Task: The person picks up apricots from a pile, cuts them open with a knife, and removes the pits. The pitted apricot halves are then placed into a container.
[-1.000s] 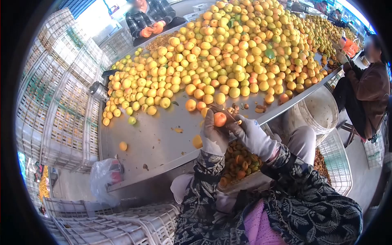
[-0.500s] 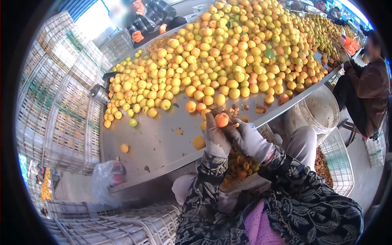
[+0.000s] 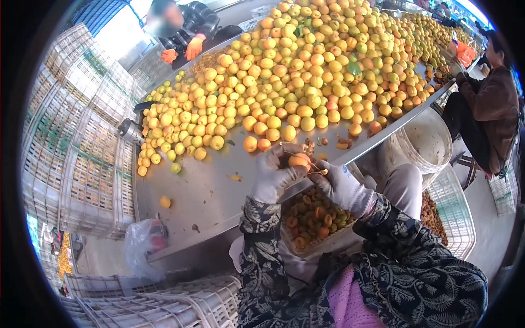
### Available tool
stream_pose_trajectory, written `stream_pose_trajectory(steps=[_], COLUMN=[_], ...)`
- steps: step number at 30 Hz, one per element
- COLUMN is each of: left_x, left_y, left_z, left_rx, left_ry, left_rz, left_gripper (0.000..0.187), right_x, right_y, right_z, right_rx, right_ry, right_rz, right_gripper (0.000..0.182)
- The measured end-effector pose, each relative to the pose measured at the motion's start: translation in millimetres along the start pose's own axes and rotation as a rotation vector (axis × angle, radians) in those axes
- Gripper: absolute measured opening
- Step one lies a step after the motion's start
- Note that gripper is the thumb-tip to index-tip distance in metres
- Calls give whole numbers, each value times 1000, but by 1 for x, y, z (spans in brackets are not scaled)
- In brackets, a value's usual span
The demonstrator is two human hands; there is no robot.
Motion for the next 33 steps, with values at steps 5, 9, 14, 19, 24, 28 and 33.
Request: stream_pose_trajectory(steps=[5, 9, 14, 19, 24, 28, 33], left_x=[1, 41, 14, -3, 5, 10, 3], left_y=[23, 33, 15, -7, 40, 31, 11], left_z=[10, 7, 0, -5, 5, 3, 2], left_rx=[-204, -169, -121, 153, -12, -43, 147], left_ry=[28, -97, -13, -6, 4, 2, -207], left_rz=[421, 696, 546, -126, 414, 485, -88], left_gripper=[37, 35, 39, 45, 42, 40, 40], right_x=[9, 6, 19, 6, 16, 11, 4], right_y=[-14, -15, -26, -13, -19, -26, -23], right_z=[1, 2, 7, 12, 8, 12, 14], right_rx=[-195, -188, -143, 73, -98, -25, 98], right_ry=[-79, -2, 21, 63, -5, 13, -52], right_rz=[-44, -207, -226, -83, -253, -159, -53], right_gripper=[38, 36, 33, 28, 27, 28, 34])
Point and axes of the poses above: each hand's wrist, its own z-axis away from the middle knuckle, its own y-axis out of the palm, x = y × z, the point moved 7 cm from there along -z, towards the middle knuckle, and after that the axes turned 9 degrees about -x, right-handed, at the moved point
